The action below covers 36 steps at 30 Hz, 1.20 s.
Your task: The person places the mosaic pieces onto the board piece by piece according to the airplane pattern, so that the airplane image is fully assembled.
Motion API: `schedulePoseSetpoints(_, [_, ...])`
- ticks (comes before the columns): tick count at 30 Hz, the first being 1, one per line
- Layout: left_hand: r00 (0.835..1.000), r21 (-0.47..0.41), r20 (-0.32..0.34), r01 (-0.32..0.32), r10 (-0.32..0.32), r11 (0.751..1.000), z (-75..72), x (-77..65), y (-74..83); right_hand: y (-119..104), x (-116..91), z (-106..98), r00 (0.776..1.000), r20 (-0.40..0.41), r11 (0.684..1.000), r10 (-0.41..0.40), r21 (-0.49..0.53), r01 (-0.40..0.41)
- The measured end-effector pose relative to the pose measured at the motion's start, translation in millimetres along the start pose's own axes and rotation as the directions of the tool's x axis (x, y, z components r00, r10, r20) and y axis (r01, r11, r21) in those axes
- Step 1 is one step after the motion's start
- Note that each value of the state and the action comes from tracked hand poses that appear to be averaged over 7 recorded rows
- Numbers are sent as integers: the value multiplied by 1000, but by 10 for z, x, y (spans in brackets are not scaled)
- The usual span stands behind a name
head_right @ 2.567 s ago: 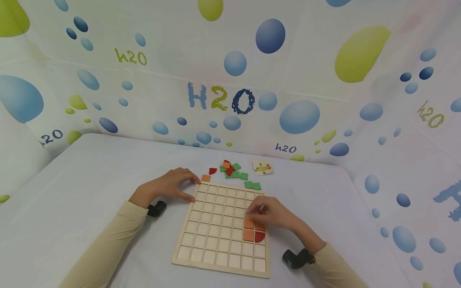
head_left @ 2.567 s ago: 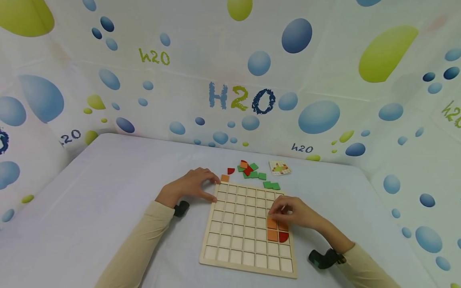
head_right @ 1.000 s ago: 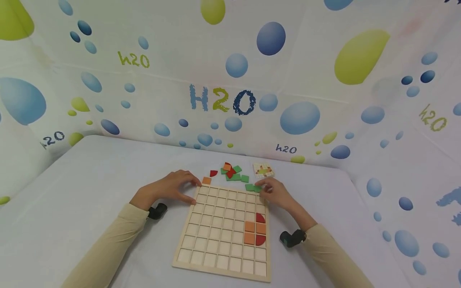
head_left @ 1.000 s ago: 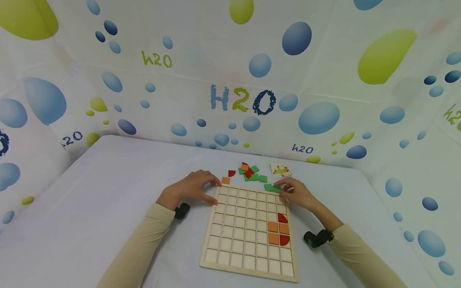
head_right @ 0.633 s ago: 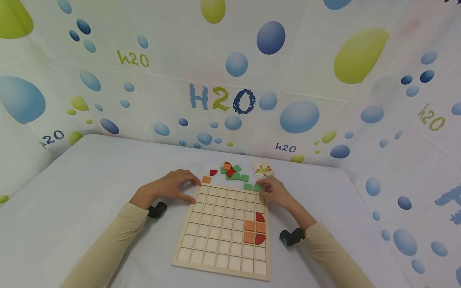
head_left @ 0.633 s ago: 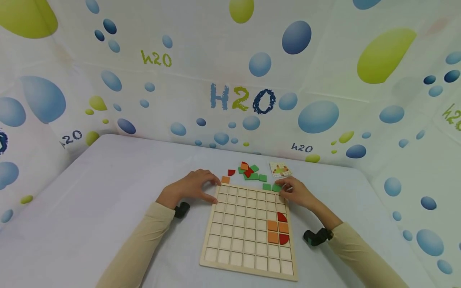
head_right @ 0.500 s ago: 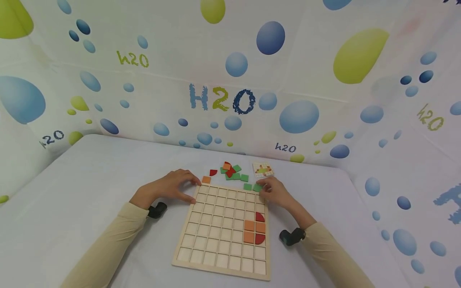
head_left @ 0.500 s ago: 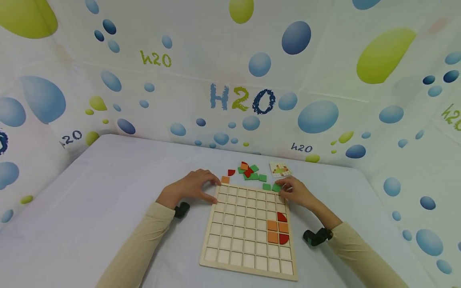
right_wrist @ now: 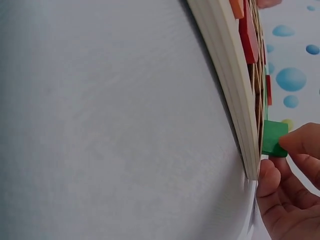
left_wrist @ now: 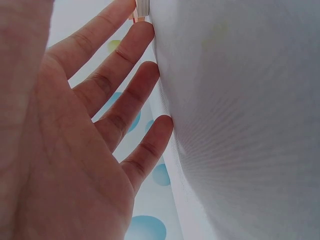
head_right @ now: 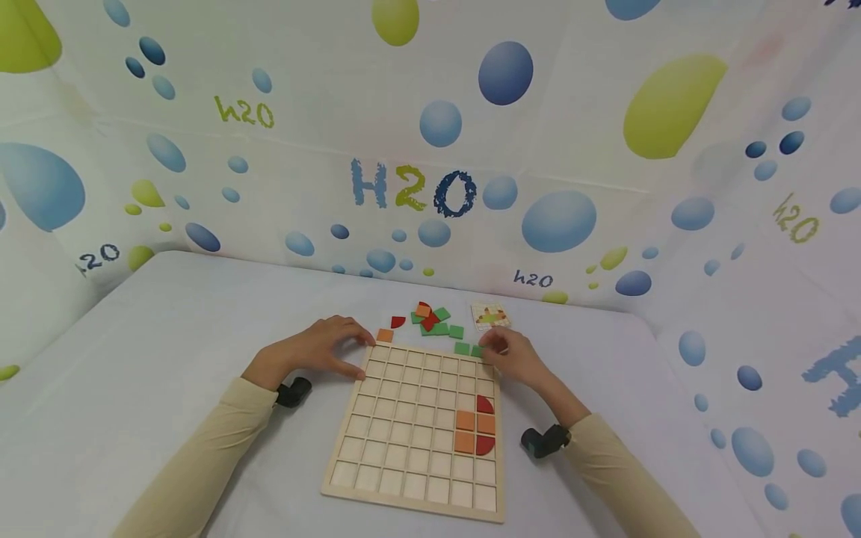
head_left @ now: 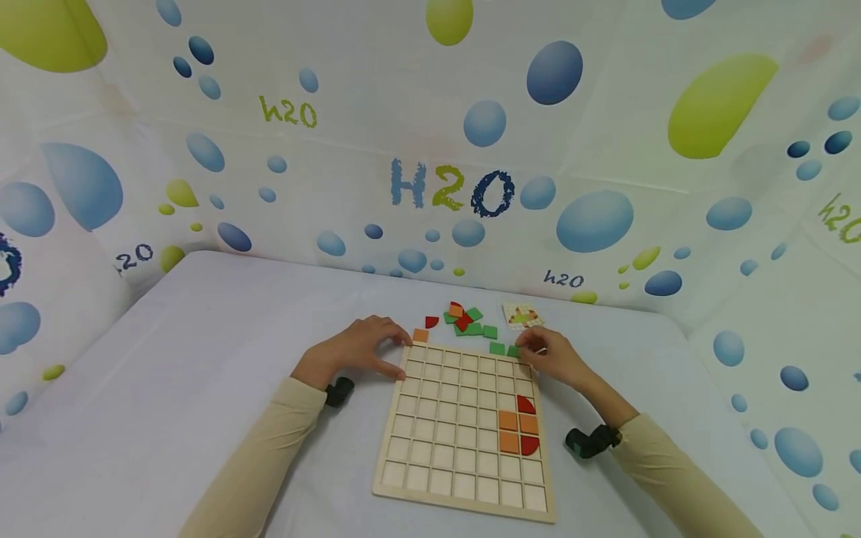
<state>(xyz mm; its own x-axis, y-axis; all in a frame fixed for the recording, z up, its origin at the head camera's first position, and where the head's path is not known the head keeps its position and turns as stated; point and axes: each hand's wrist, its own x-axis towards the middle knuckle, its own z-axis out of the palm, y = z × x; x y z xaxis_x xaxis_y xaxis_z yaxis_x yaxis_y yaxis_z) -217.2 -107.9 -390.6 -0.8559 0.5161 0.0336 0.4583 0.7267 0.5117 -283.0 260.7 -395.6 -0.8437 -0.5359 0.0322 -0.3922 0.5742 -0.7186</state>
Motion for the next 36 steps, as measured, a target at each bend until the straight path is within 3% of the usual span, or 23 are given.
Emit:
schedulePoseSetpoints(9, [1000, -21, 7, 10, -10, 1000, -39, 57, 42, -5, 33, -78, 999, -34, 999, -30, 35, 32])
schedulePoseSetpoints(15, [999, -31, 23, 36, -36, 999, -65, 76, 47, -33, 48, -94, 999, -52, 995, 2, 96, 3])
schedulePoseSetpoints(17, [998, -31, 29, 49, -49, 998, -78, 77, 54, -156, 23, -117, 999, -36, 994, 20, 112, -16])
schedulePoseSetpoints(22, [997, -35, 38, 64, -63, 997, -97, 88, 61, -206, 8, -115, 1000, 14, 986, 21, 164, -23])
schedulePoseSetpoints(24, [998, -37, 36, 59, -58, 998, -91, 90, 55, -115, 18, -80, 1000, 26, 984, 6, 180, -11])
schedulePoseSetpoints(36, [998, -29, 25, 55, -55, 998, -85, 89, 53, -192, -61, -14, 991, 131, 962, -23, 273, -13])
